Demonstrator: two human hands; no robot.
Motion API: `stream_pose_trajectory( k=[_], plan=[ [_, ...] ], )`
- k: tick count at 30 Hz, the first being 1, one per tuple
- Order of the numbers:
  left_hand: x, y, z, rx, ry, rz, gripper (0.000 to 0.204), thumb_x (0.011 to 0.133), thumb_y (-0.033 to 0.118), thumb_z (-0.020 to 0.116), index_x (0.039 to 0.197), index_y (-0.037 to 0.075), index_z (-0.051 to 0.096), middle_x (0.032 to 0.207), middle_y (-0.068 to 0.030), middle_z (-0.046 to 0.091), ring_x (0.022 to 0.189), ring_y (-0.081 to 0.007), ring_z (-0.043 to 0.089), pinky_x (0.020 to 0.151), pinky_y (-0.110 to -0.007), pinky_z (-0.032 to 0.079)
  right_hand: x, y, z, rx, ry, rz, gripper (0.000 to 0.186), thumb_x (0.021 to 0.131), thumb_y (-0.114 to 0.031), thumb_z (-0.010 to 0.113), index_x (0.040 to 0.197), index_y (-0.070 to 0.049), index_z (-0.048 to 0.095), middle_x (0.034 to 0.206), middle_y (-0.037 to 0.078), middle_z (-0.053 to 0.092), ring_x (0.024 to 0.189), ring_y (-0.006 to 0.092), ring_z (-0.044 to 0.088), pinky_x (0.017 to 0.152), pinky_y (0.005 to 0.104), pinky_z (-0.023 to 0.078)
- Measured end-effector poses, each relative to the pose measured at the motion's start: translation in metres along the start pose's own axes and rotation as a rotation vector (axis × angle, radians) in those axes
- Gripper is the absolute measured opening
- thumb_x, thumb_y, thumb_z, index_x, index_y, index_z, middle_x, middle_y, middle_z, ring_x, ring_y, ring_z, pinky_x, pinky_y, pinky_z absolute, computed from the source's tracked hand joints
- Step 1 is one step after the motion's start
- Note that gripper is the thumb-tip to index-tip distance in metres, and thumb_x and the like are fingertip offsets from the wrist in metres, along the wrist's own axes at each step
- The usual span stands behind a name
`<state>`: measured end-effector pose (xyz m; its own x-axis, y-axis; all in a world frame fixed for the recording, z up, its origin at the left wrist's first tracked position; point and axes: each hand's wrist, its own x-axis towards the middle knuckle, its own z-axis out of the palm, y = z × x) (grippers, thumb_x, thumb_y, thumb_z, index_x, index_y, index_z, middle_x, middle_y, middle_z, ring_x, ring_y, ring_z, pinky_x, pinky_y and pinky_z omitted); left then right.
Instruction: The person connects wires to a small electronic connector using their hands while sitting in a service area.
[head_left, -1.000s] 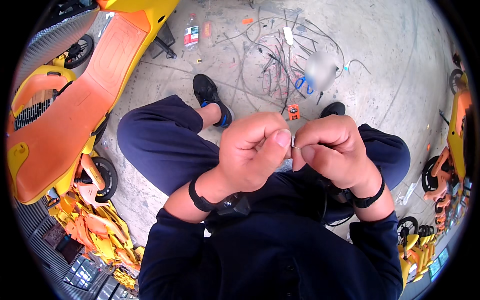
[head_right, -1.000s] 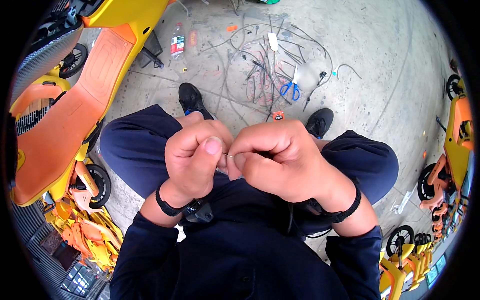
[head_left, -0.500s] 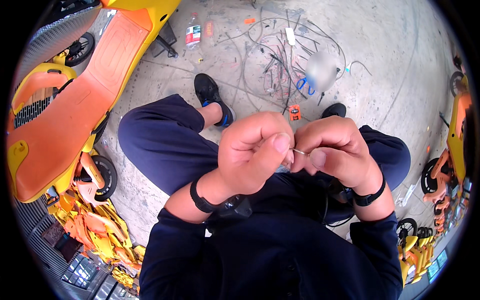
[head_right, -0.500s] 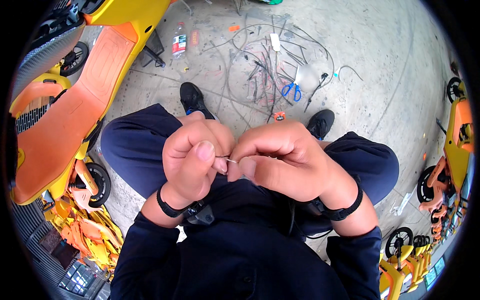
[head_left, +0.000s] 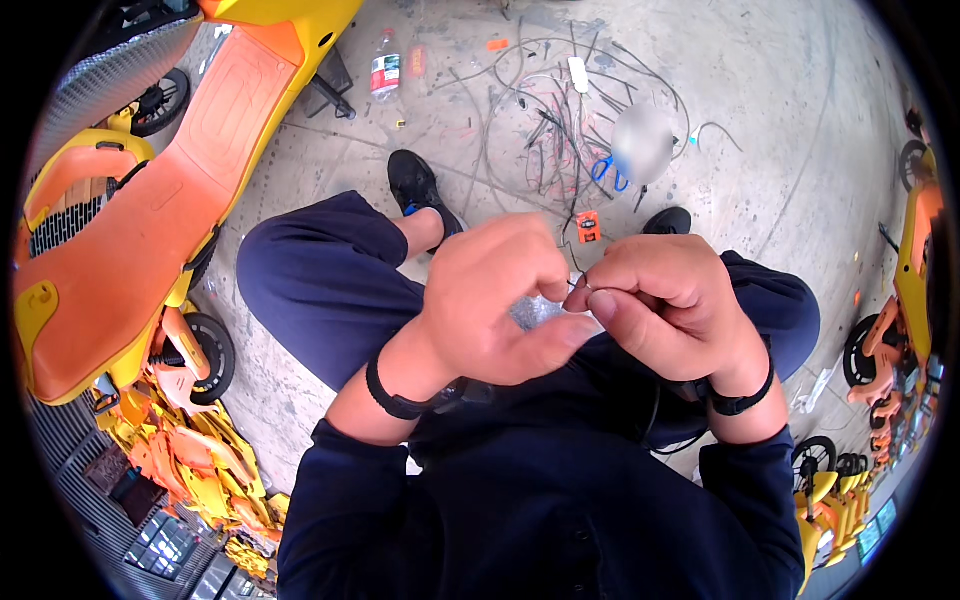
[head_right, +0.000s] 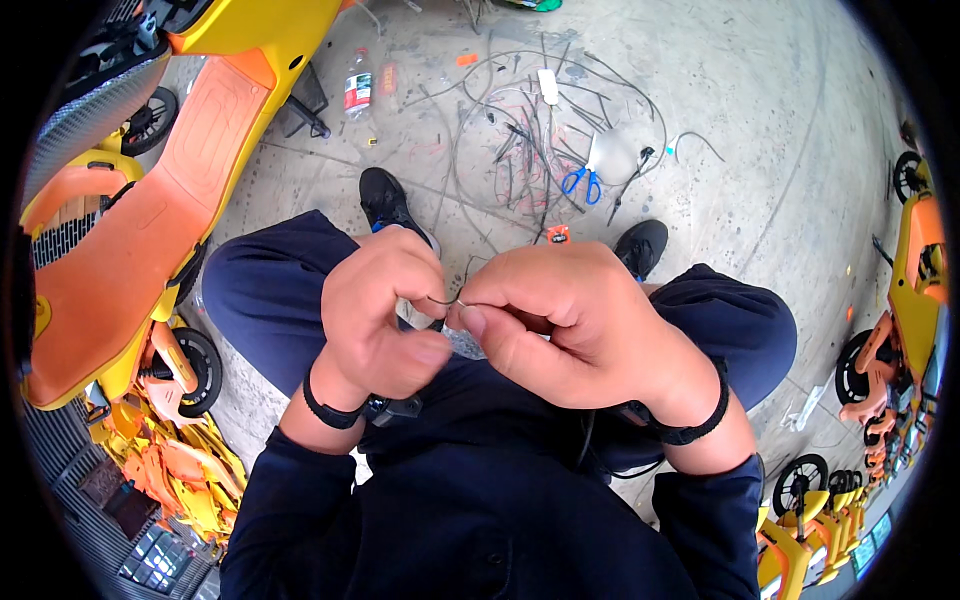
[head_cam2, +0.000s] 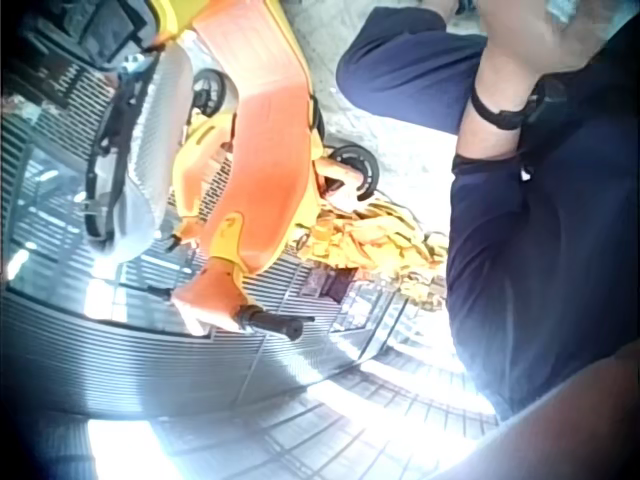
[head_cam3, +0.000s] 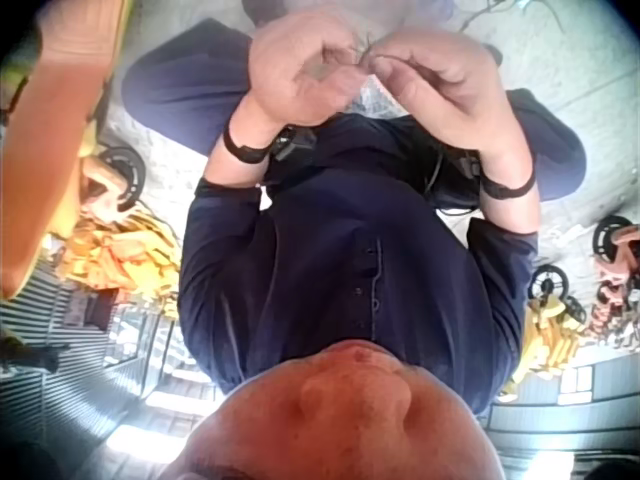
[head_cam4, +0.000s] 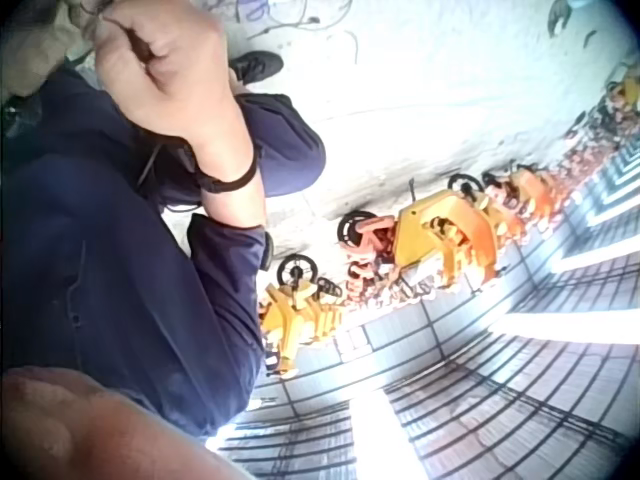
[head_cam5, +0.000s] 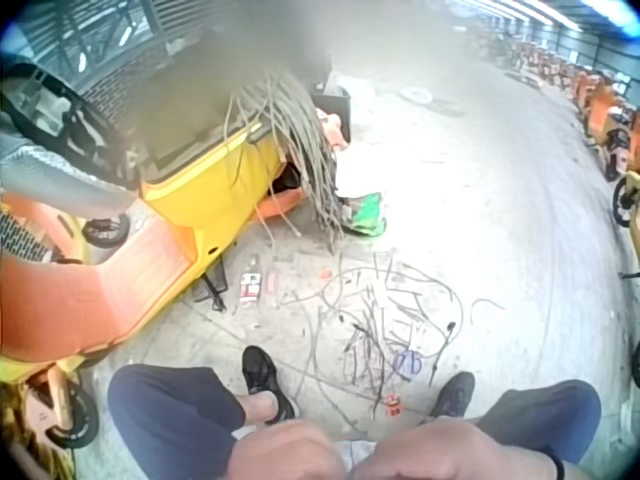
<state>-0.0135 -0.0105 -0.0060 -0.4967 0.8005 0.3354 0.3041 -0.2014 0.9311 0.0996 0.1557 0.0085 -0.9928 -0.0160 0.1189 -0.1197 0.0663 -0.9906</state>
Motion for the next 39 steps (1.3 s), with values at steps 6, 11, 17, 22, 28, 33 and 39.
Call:
stream_pose_trajectory(
  k=[6, 11, 17, 22, 28, 33, 39],
  plan=[
    [0.003, -0.006, 0.003, 0.481, -0.041, 0.276, 0.016, 0.083, 0.015, 0.061, 0.073, 0.005, 0.056, 0.066, -0.0094, 0.051, 0.053, -0.0252, 0.047, 0.048, -0.033, 0.036, 0.002, -0.004, 0.001, -0.181, 0.027, -0.079, 0.007, 0.078, 0.002, 0.06, 0.084, 0.0, 0.063, 0.069, 0.011, 0.06, 0.055, 0.0282, 0.056, 0.05, 0.0328, 0.044],
    [0.001, 0.001, 0.004, 0.553, -0.063, 0.276, 0.013, 0.078, 0.011, 0.063, 0.072, 0.005, 0.054, 0.067, -0.0082, 0.048, 0.05, -0.0255, 0.047, 0.044, -0.035, 0.037, 0.002, -0.007, 0.001, -0.188, -0.004, -0.036, 0.005, 0.077, 0.002, 0.059, 0.078, -0.001, 0.063, 0.065, 0.01, 0.057, 0.053, 0.0276, 0.055, 0.049, 0.0327, 0.043],
    [-0.001, 0.007, 0.004, 0.29, -0.063, 0.121, 0.017, 0.084, 0.007, 0.058, 0.069, 0.003, 0.05, 0.059, -0.0078, 0.046, 0.048, -0.0257, 0.046, 0.044, -0.034, 0.036, -0.001, -0.004, 0.004, 0.236, -0.02, 0.16, 0.011, 0.081, 0.003, 0.056, 0.076, 0.0, 0.065, 0.066, 0.003, 0.062, 0.055, 0.0073, 0.053, 0.05, 0.0239, 0.04],
    [-0.006, 0.014, 0.016, -0.129, 0.022, -0.129, 0.026, 0.094, 0.011, 0.049, 0.069, 0.003, 0.05, 0.058, -0.0061, 0.05, 0.047, -0.0194, 0.048, 0.046, -0.031, 0.036, -0.002, -0.003, 0.006, 0.511, -0.016, 0.204, 0.012, 0.084, 0.003, 0.056, 0.079, 0.001, 0.067, 0.073, 0.003, 0.067, 0.063, 0.0057, 0.056, 0.057, 0.0213, 0.043],
    [-0.009, 0.016, 0.019, -0.434, 0.052, -0.26, 0.033, 0.101, 0.018, 0.041, 0.075, 0.002, 0.052, 0.059, -0.0025, 0.053, 0.048, -0.0097, 0.049, 0.048, -0.025, 0.039, -0.001, -0.003, 0.003, 0.649, -0.012, 0.25, 0.012, 0.085, 0.001, 0.056, 0.08, 0.002, 0.067, 0.075, 0.006, 0.069, 0.067, 0.0089, 0.06, 0.061, 0.0225, 0.046],
    [-0.009, 0.017, 0.02, -0.652, 0.089, -0.336, 0.031, 0.101, 0.015, 0.041, 0.075, 0.002, 0.052, 0.06, -0.0037, 0.053, 0.05, -0.0099, 0.051, 0.048, -0.025, 0.039, -0.002, -0.003, 0.001, 0.654, -0.028, 0.242, 0.013, 0.085, -0.001, 0.056, 0.08, 0.002, 0.067, 0.075, 0.006, 0.069, 0.067, 0.0098, 0.06, 0.062, 0.0238, 0.046],
    [-0.001, 0.016, 0.008, -0.075, 0.036, 0.001, 0.016, 0.088, 0.004, 0.053, 0.072, 0.001, 0.052, 0.062, -0.0084, 0.049, 0.049, -0.0205, 0.048, 0.045, -0.031, 0.037, 0.003, 0.004, 0.0, 0.466, -0.096, 0.087, 0.011, 0.088, -0.004, 0.058, 0.083, 0.001, 0.065, 0.078, 0.007, 0.065, 0.068, 0.0144, 0.058, 0.062, 0.0275, 0.044]
  ],
)
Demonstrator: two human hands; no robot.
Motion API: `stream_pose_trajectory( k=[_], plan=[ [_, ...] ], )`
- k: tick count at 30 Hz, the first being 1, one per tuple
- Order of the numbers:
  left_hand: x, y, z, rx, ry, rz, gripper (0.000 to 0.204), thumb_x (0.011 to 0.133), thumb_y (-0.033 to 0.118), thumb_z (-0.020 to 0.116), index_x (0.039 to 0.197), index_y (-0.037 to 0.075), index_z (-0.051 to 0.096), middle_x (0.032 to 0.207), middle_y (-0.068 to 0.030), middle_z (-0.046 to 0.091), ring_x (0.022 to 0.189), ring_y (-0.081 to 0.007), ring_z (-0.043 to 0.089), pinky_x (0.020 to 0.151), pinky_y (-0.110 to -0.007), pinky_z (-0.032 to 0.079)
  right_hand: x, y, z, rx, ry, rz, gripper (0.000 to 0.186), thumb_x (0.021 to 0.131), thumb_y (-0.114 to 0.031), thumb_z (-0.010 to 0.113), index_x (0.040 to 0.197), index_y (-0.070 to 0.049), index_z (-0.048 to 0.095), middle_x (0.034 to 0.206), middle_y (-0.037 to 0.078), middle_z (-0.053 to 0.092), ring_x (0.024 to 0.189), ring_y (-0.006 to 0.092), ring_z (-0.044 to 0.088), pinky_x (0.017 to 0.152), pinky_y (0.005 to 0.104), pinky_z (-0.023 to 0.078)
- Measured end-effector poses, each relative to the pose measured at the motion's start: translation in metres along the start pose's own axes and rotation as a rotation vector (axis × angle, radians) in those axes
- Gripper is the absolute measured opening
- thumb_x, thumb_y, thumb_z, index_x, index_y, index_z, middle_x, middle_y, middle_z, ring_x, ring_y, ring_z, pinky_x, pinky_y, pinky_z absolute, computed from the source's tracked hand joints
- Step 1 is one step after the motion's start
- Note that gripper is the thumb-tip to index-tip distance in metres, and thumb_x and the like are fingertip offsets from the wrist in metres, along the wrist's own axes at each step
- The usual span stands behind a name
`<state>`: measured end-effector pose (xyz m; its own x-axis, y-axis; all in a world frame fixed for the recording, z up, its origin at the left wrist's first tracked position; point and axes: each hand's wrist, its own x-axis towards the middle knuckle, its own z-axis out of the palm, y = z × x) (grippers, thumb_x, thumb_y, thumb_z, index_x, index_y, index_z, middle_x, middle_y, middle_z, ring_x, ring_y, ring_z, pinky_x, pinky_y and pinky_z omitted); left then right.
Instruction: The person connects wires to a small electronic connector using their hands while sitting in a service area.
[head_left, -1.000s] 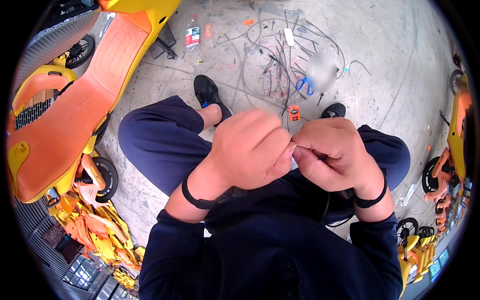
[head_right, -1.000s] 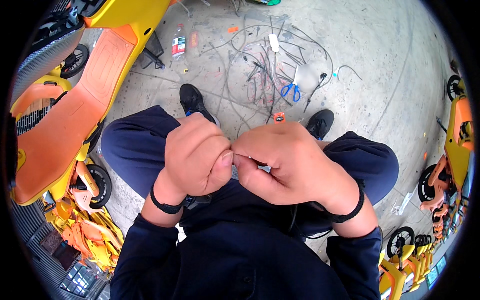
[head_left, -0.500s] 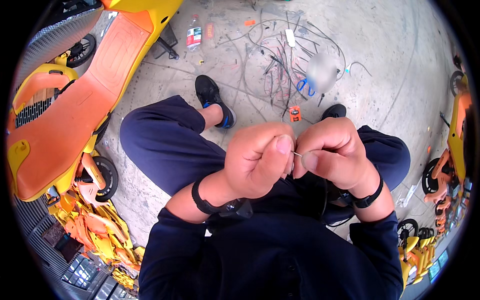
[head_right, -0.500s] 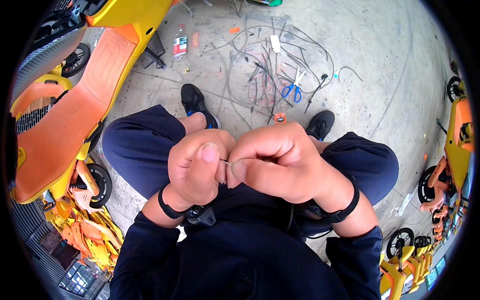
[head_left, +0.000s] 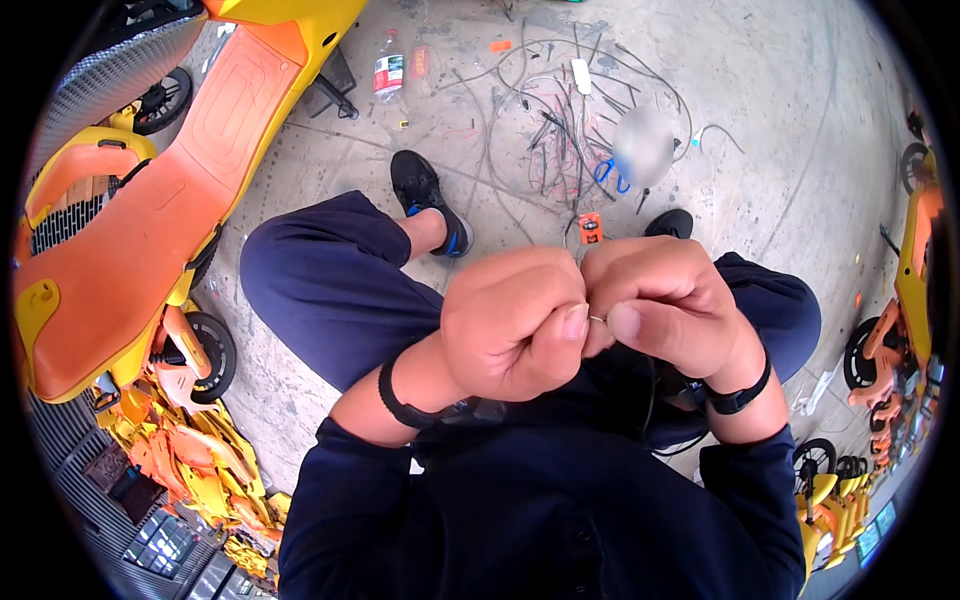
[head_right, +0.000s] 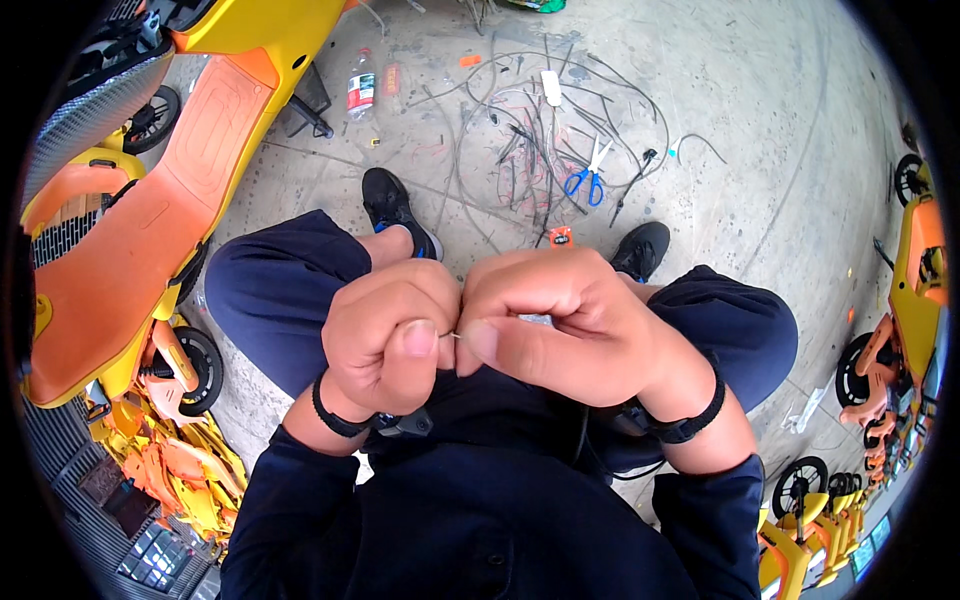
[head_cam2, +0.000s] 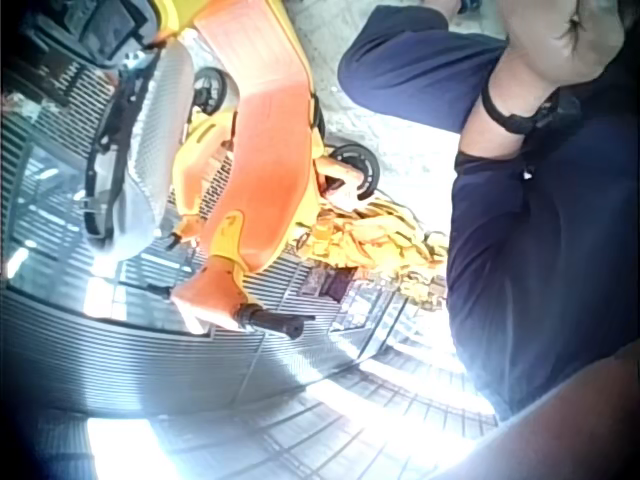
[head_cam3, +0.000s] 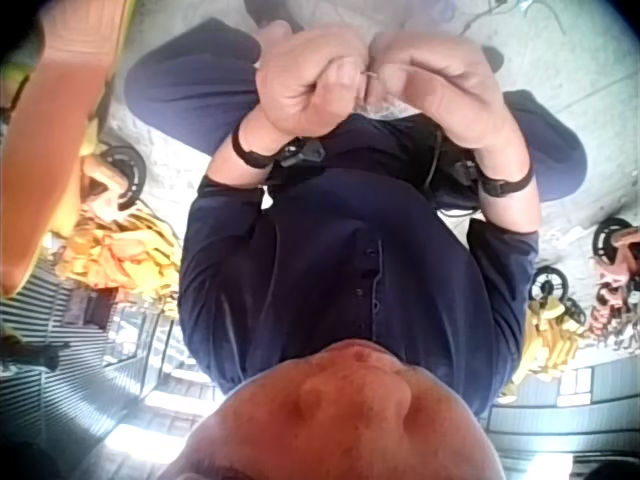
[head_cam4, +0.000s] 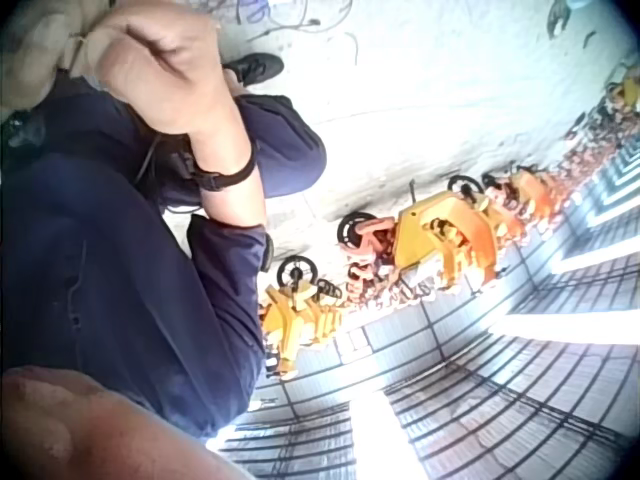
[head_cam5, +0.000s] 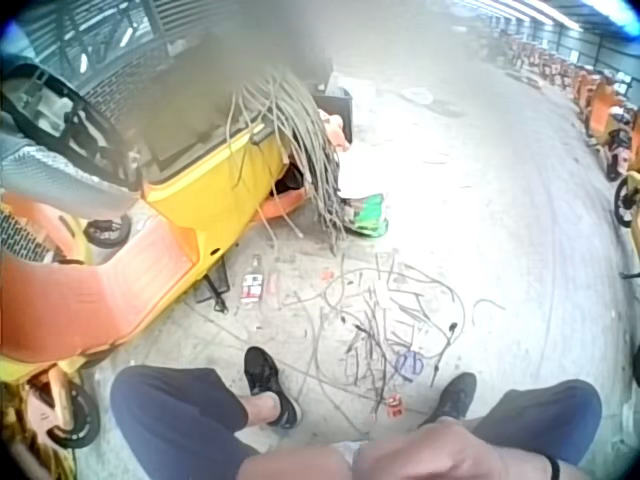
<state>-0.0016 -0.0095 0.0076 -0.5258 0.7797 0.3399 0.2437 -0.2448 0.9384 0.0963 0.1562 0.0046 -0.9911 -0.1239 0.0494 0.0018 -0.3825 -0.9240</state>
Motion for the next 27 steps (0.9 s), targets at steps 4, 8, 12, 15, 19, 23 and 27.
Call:
stream_pose_trajectory(
  k=[4, 8, 12, 15, 19, 23, 27],
  plan=[
    [0.006, -0.003, -0.01, 0.269, -0.11, 0.139, 0.01, 0.081, 0.001, 0.058, 0.072, 0.001, 0.054, 0.063, -0.0092, 0.048, 0.049, -0.0244, 0.046, 0.045, -0.033, 0.036, 0.002, -0.005, 0.0, -0.315, 0.037, -0.012, 0.008, 0.091, -0.005, 0.059, 0.087, 0.0, 0.064, 0.078, 0.006, 0.062, 0.068, 0.0171, 0.056, 0.062, 0.0285, 0.043],
    [0.007, -0.005, -0.01, 0.315, -0.152, 0.165, 0.01, 0.08, 0.001, 0.058, 0.071, 0.002, 0.054, 0.063, -0.0093, 0.049, 0.05, -0.0246, 0.046, 0.045, -0.033, 0.037, 0.0, -0.014, 0.001, -0.426, 0.005, 0.054, 0.006, 0.091, -0.005, 0.058, 0.089, -0.001, 0.063, 0.076, 0.006, 0.061, 0.065, 0.0169, 0.055, 0.06, 0.0282, 0.043],
    [0.006, -0.007, -0.015, 0.209, -0.146, 0.101, 0.01, 0.081, 0.004, 0.059, 0.072, 0.002, 0.055, 0.063, -0.0092, 0.049, 0.051, -0.0242, 0.047, 0.046, -0.033, 0.037, -0.003, -0.014, 0.006, -0.416, 0.095, 0.007, 0.004, 0.091, -0.005, 0.059, 0.092, -0.002, 0.062, 0.075, 0.006, 0.06, 0.06, 0.0158, 0.051, 0.056, 0.0271, 0.041],
    [0.006, -0.007, -0.014, 0.165, -0.127, 0.074, 0.012, 0.081, 0.006, 0.06, 0.072, 0.002, 0.055, 0.062, -0.0085, 0.048, 0.05, -0.0239, 0.046, 0.046, -0.033, 0.037, -0.004, -0.015, 0.006, -0.405, 0.12, 0.013, 0.004, 0.089, -0.003, 0.059, 0.093, -0.003, 0.061, 0.073, 0.005, 0.059, 0.055, 0.0138, 0.049, 0.052, 0.0262, 0.038],
    [0.01, -0.005, -0.011, 0.256, -0.14, 0.116, 0.015, 0.082, 0.008, 0.062, 0.071, 0.003, 0.053, 0.062, -0.0081, 0.047, 0.051, -0.0239, 0.046, 0.046, -0.033, 0.037, -0.007, -0.019, 0.005, -0.474, 0.114, 0.092, 0.008, 0.086, 0.0, 0.06, 0.093, -0.004, 0.061, 0.068, 0.002, 0.057, 0.048, 0.0116, 0.047, 0.046, 0.0254, 0.036],
    [0.01, -0.01, -0.008, 0.409, -0.103, 0.199, 0.017, 0.081, 0.007, 0.063, 0.069, 0.004, 0.051, 0.061, -0.0081, 0.045, 0.051, -0.025, 0.045, 0.046, -0.033, 0.036, -0.005, -0.013, 0.009, -0.572, 0.154, -0.014, 0.01, 0.085, 0.001, 0.061, 0.093, -0.004, 0.061, 0.066, 0.003, 0.056, 0.047, 0.0124, 0.049, 0.046, 0.0252, 0.037],
    [0.004, -0.015, -0.008, 0.447, -0.079, 0.22, 0.015, 0.08, 0.01, 0.061, 0.069, 0.005, 0.054, 0.063, -0.0066, 0.052, 0.051, -0.0195, 0.045, 0.051, -0.03, 0.033, -0.004, -0.012, 0.012, -0.583, 0.171, -0.02, 0.009, 0.085, 0.001, 0.062, 0.092, -0.004, 0.061, 0.068, 0.004, 0.057, 0.049, 0.0133, 0.051, 0.048, 0.0246, 0.039]
  ],
)
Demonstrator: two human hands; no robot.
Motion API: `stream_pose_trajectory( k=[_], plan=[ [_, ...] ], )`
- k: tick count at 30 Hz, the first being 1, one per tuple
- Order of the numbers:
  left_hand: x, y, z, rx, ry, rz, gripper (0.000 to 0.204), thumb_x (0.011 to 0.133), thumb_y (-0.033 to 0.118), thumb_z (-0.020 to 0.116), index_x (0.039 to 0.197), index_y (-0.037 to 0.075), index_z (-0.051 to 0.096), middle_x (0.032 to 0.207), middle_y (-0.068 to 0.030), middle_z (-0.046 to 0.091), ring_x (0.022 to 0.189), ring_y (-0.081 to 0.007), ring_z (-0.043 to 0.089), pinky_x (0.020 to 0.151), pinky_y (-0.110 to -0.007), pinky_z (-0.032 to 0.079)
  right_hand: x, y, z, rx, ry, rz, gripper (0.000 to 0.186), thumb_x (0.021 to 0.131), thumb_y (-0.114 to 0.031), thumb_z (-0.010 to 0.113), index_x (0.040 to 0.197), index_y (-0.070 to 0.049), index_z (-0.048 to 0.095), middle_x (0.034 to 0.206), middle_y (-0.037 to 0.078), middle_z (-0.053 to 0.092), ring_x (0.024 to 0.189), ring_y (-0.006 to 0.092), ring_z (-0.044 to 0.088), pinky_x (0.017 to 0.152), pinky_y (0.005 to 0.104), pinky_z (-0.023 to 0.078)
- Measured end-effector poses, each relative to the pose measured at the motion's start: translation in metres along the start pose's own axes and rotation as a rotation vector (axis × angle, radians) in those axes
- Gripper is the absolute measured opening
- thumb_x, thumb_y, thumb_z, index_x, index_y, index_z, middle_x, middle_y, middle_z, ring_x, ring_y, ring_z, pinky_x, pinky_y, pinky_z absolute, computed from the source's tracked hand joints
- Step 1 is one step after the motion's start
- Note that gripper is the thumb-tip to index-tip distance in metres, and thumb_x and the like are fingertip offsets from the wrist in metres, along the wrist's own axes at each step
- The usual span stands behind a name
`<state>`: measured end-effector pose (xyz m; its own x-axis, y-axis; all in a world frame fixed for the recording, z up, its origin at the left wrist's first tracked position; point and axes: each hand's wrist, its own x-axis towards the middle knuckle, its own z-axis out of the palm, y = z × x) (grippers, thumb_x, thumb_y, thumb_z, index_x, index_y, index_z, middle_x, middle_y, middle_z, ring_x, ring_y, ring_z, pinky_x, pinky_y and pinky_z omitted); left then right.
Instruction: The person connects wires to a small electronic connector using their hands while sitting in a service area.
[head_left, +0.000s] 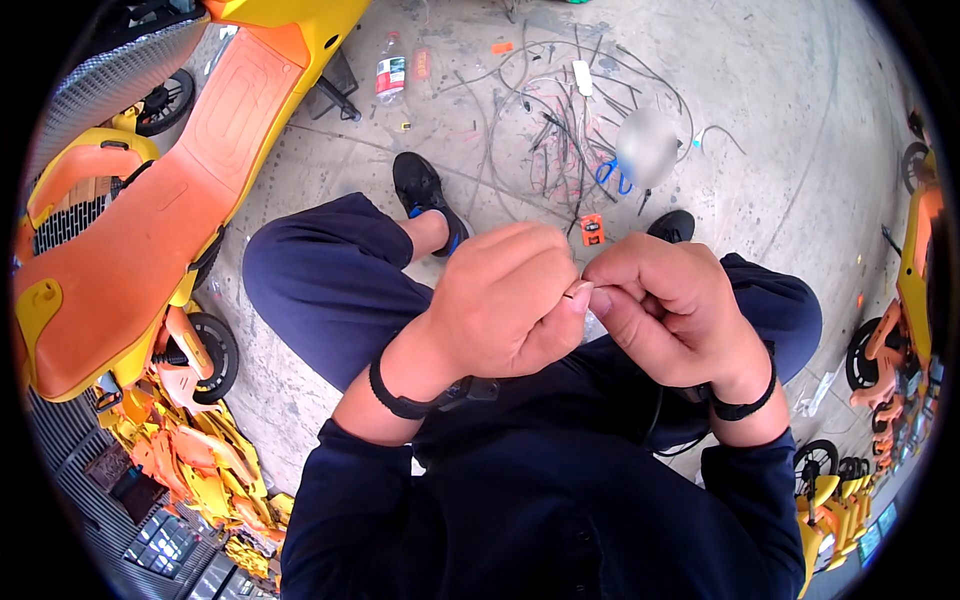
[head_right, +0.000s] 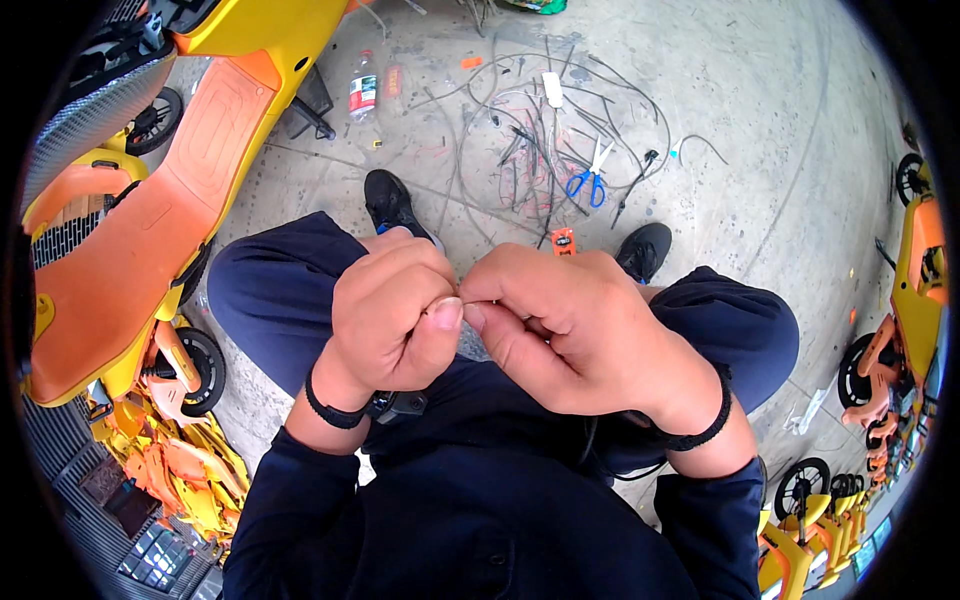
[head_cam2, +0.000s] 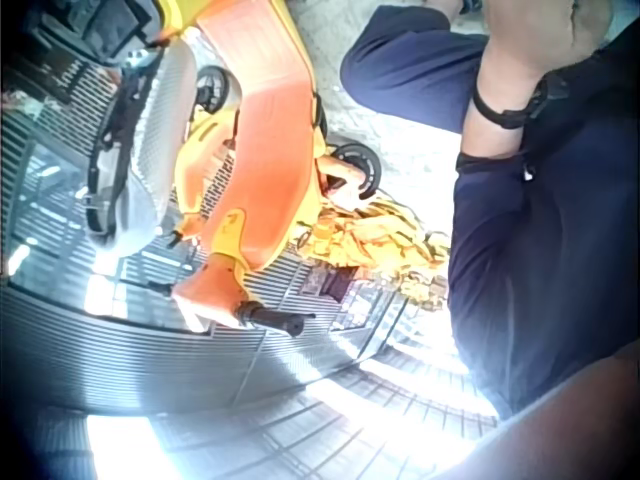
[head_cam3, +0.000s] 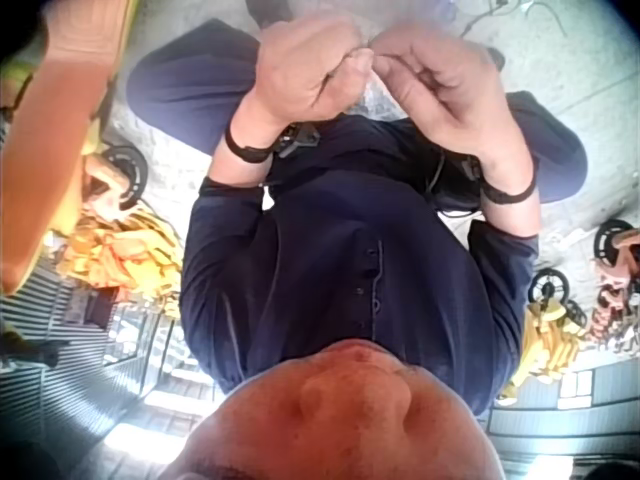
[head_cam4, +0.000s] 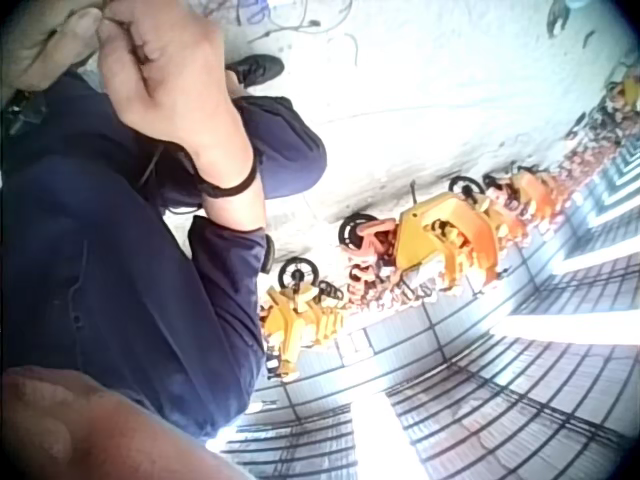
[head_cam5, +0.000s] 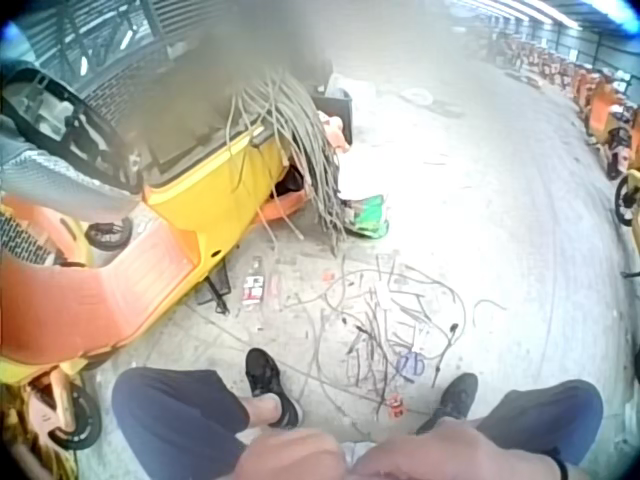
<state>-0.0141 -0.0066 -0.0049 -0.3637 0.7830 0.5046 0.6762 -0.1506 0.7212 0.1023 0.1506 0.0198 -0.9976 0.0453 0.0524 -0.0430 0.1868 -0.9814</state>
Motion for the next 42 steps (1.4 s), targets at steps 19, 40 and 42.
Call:
stream_pose_trajectory(
  k=[19, 40, 42],
  plan=[
    [-0.008, 0.026, 0.006, -1.113, 0.186, -0.542, 0.03, 0.099, 0.015, 0.044, 0.073, 0.001, 0.05, 0.066, -0.0056, 0.052, 0.056, -0.01, 0.051, 0.052, -0.026, 0.047, 0.001, 0.005, 0.008, 0.785, -0.091, 0.106, 0.011, 0.097, -0.006, 0.055, 0.1, 0.003, 0.062, 0.089, 0.007, 0.064, 0.074, 0.0105, 0.058, 0.066, 0.0228, 0.047],
    [-0.002, 0.001, 0.0, -0.139, 0.111, -0.076, 0.021, 0.084, 0.022, 0.066, 0.081, 0.002, 0.059, 0.074, -0.0107, 0.058, 0.061, -0.0234, 0.056, 0.054, -0.03, 0.045, 0.0, -0.001, -0.002, 0.256, -0.01, 0.069, 0.008, 0.092, 0.0, 0.058, 0.099, -0.002, 0.061, 0.081, 0.006, 0.061, 0.061, 0.0132, 0.061, 0.056, 0.0244, 0.046],
    [0.001, 0.004, 0.002, -0.006, 0.11, -0.052, 0.023, 0.081, 0.023, 0.071, 0.08, 0.002, 0.061, 0.073, -0.0095, 0.057, 0.061, -0.0251, 0.056, 0.053, -0.031, 0.045, 0.001, 0.002, 0.001, 0.144, 0.022, -0.017, 0.01, 0.09, 0.001, 0.059, 0.1, -0.002, 0.061, 0.082, 0.007, 0.062, 0.062, 0.0165, 0.062, 0.056, 0.0261, 0.047]
  ],
)
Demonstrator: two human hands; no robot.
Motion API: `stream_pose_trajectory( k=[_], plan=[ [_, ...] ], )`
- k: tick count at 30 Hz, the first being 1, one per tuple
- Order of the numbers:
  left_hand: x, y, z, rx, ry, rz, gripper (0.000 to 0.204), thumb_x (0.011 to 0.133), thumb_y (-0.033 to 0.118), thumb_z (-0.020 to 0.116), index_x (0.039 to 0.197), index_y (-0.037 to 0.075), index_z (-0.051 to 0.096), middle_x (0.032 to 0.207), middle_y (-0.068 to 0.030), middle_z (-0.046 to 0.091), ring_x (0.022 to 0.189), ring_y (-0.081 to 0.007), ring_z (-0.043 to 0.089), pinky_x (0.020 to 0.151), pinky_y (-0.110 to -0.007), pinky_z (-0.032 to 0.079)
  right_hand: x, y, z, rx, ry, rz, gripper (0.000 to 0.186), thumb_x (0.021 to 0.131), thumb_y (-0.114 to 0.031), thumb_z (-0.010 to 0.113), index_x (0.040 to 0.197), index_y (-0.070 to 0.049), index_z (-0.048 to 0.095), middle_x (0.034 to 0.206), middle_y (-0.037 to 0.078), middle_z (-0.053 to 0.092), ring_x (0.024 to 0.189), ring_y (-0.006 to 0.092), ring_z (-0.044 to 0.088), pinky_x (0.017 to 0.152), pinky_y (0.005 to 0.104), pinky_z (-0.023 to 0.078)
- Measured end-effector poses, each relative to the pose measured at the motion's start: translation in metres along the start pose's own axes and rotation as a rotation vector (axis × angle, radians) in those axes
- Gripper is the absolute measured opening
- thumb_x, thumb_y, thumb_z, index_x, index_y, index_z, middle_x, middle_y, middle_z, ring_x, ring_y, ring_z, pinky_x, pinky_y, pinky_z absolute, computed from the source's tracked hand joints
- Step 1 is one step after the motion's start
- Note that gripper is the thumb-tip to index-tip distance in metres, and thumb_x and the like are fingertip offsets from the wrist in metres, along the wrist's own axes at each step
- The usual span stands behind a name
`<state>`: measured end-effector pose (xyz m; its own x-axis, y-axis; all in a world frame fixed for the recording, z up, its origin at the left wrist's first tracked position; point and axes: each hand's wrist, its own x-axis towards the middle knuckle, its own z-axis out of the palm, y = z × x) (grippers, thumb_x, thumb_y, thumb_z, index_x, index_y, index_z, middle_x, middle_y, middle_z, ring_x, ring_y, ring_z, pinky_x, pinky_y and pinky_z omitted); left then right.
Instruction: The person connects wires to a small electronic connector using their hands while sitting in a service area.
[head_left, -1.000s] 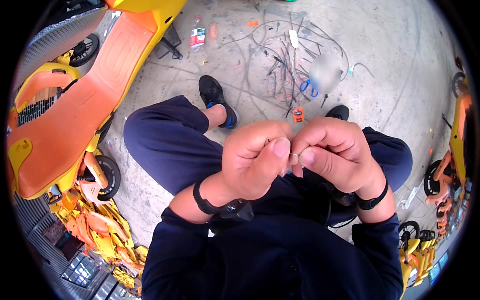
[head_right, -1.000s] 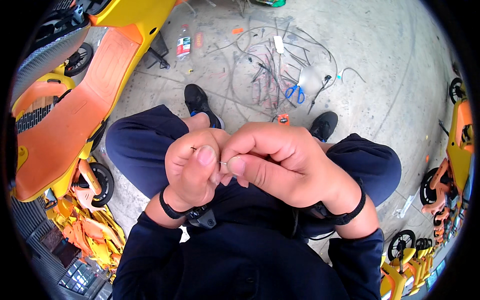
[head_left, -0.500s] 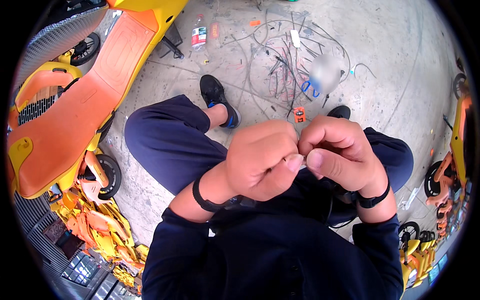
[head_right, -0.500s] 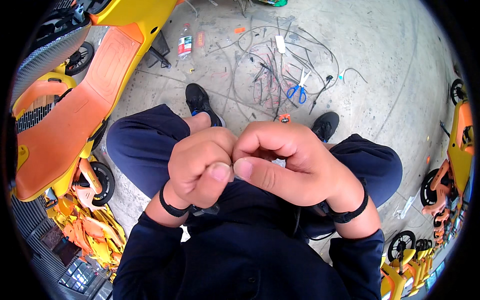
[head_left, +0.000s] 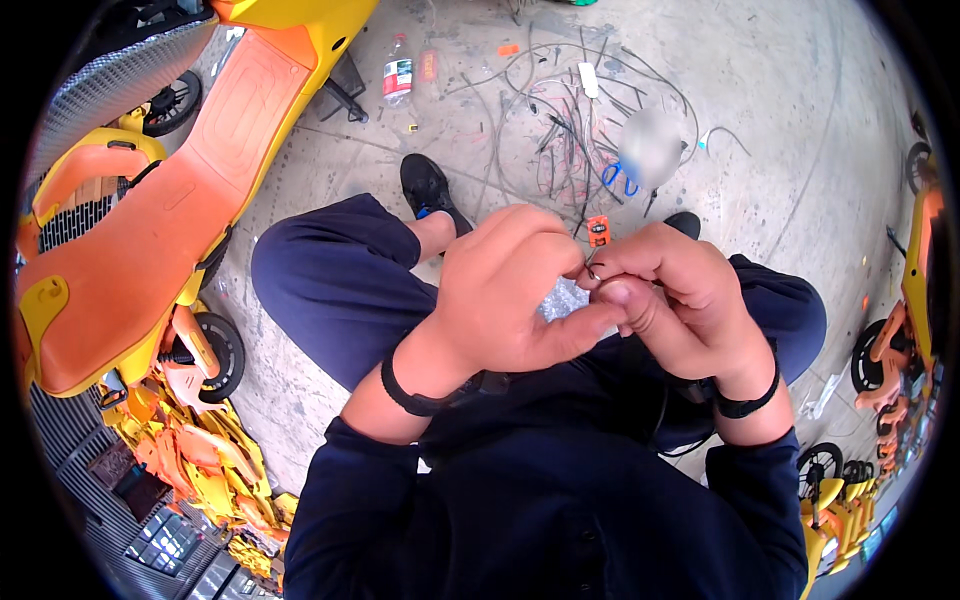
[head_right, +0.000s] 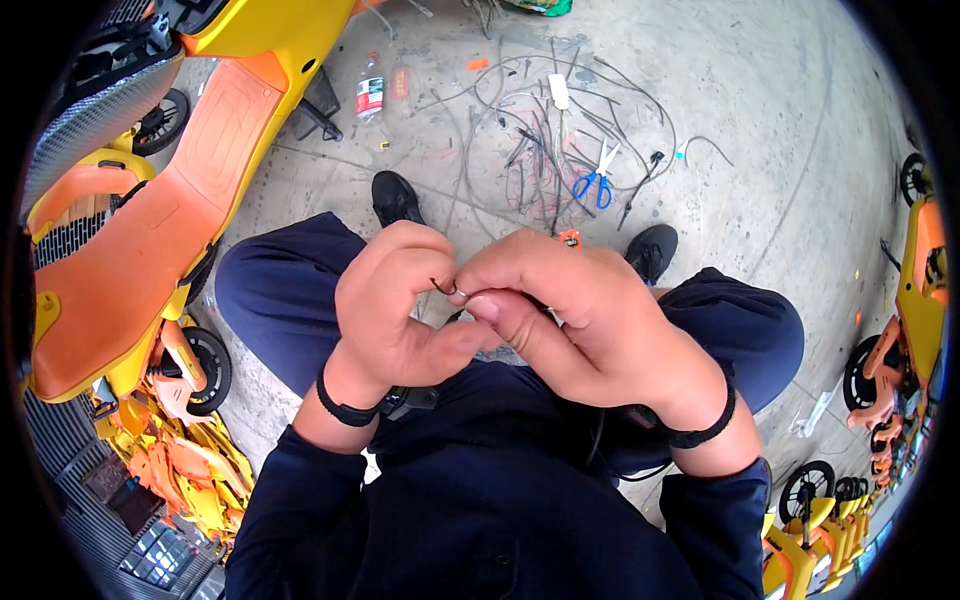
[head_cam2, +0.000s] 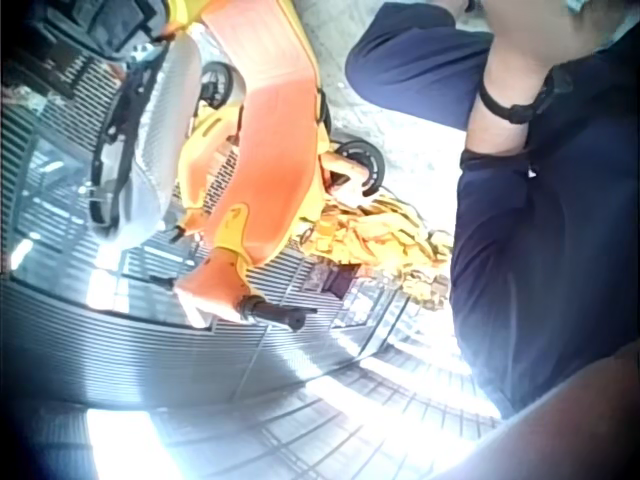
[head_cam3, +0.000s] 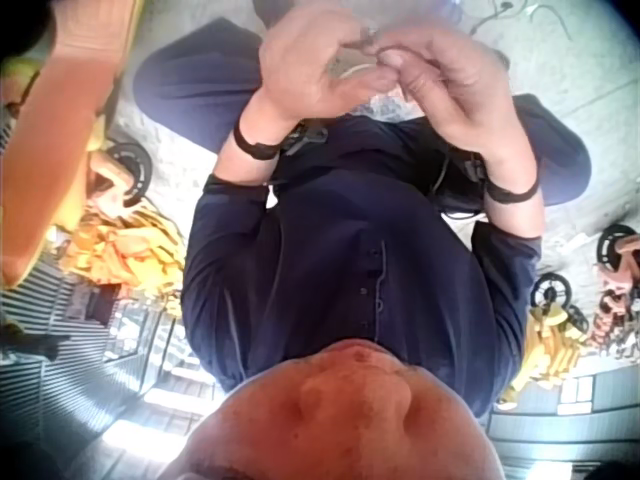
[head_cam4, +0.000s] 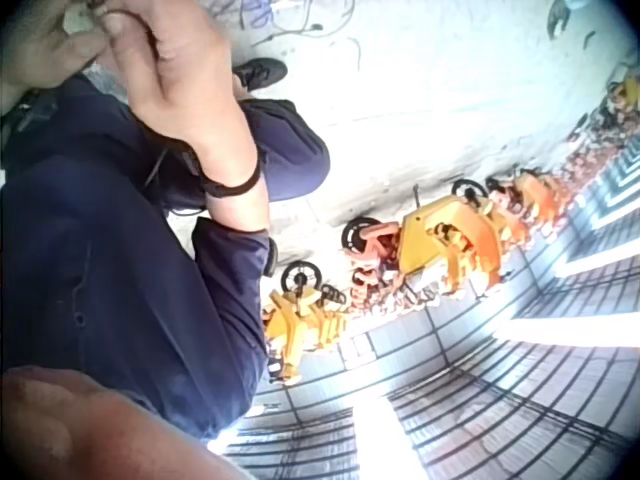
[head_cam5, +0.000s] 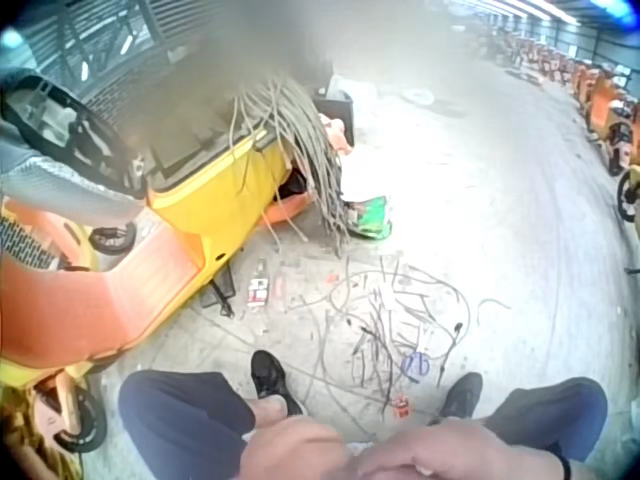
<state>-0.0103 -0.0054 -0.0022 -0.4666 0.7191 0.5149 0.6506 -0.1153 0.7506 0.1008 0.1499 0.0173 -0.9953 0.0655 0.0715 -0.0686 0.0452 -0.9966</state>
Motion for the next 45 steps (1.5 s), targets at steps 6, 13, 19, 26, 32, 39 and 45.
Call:
stream_pose_trajectory(
  k=[6, 13, 19, 26, 32, 39, 45],
  plan=[
    [-0.002, -0.009, 0.003, 0.253, -0.068, 0.066, 0.02, 0.082, 0.02, 0.067, 0.085, 0.002, 0.061, 0.079, -0.0101, 0.057, 0.062, -0.0269, 0.056, 0.054, -0.033, 0.045, -0.001, 0.015, 0.009, -0.223, 0.116, -0.128, 0.014, 0.086, 0.004, 0.06, 0.1, -0.001, 0.06, 0.082, 0.011, 0.063, 0.064, 0.0252, 0.065, 0.056, 0.0313, 0.049],
    [-0.006, -0.008, 0.002, 0.285, -0.05, 0.062, 0.01, 0.078, 0.008, 0.062, 0.083, 0.0, 0.06, 0.077, -0.0107, 0.057, 0.06, -0.0259, 0.055, 0.052, -0.034, 0.045, 0.002, 0.011, 0.01, -0.237, 0.099, -0.099, 0.012, 0.087, 0.004, 0.059, 0.098, -0.001, 0.06, 0.079, 0.01, 0.062, 0.06, 0.0223, 0.062, 0.054, 0.0293, 0.046],
    [-0.006, -0.001, -0.002, 0.12, -0.022, -0.017, 0.005, 0.078, 0.005, 0.06, 0.078, 0.0, 0.059, 0.07, -0.0105, 0.056, 0.053, -0.025, 0.053, 0.047, -0.033, 0.042, 0.001, 0.002, 0.01, -0.016, 0.051, -0.006, 0.009, 0.09, 0.004, 0.058, 0.098, 0.0, 0.061, 0.08, 0.007, 0.061, 0.062, 0.0135, 0.057, 0.057, 0.0241, 0.044],
    [-0.004, 0.008, -0.002, -0.109, 0.022, -0.138, 0.014, 0.086, 0.002, 0.053, 0.073, -0.002, 0.056, 0.066, -0.0116, 0.057, 0.052, -0.0227, 0.055, 0.047, -0.031, 0.043, -0.001, 0.005, 0.009, 0.22, -0.004, -0.002, 0.008, 0.095, 0.0, 0.056, 0.101, 0.001, 0.061, 0.085, 0.007, 0.061, 0.064, 0.0097, 0.055, 0.059, 0.0228, 0.043],
    [-0.004, 0.011, -0.001, -0.224, 0.035, -0.156, 0.013, 0.087, 0.003, 0.053, 0.076, -0.002, 0.057, 0.069, -0.0133, 0.058, 0.054, -0.0239, 0.056, 0.048, -0.03, 0.044, -0.004, 0.008, 0.01, 0.501, -0.049, 0.03, 0.01, 0.098, -0.002, 0.051, 0.103, 0.001, 0.06, 0.087, 0.005, 0.061, 0.062, 0.005, 0.049, 0.056, 0.0209, 0.041],
    [-0.004, -0.005, -0.004, 0.149, -0.051, 0.13, 0.007, 0.081, 0.007, 0.061, 0.08, 0.0, 0.058, 0.075, -0.0115, 0.058, 0.055, -0.0254, 0.056, 0.048, -0.032, 0.046, -0.001, 0.001, -0.002, 0.433, -0.09, 0.248, 0.009, 0.097, -0.007, 0.056, 0.095, 0.001, 0.061, 0.081, 0.003, 0.061, 0.066, 0.0061, 0.053, 0.058, 0.0213, 0.043],
    [-0.003, -0.009, -0.008, 0.2, -0.078, 0.167, 0.014, 0.082, 0.013, 0.059, 0.079, -0.001, 0.061, 0.073, -0.0115, 0.059, 0.057, -0.0254, 0.055, 0.05, -0.033, 0.042, 0.002, -0.002, -0.002, 0.144, -0.054, 0.247, 0.007, 0.094, -0.006, 0.06, 0.094, 0.001, 0.061, 0.078, 0.004, 0.061, 0.065, 0.0093, 0.055, 0.058, 0.0236, 0.043]
  ],
)
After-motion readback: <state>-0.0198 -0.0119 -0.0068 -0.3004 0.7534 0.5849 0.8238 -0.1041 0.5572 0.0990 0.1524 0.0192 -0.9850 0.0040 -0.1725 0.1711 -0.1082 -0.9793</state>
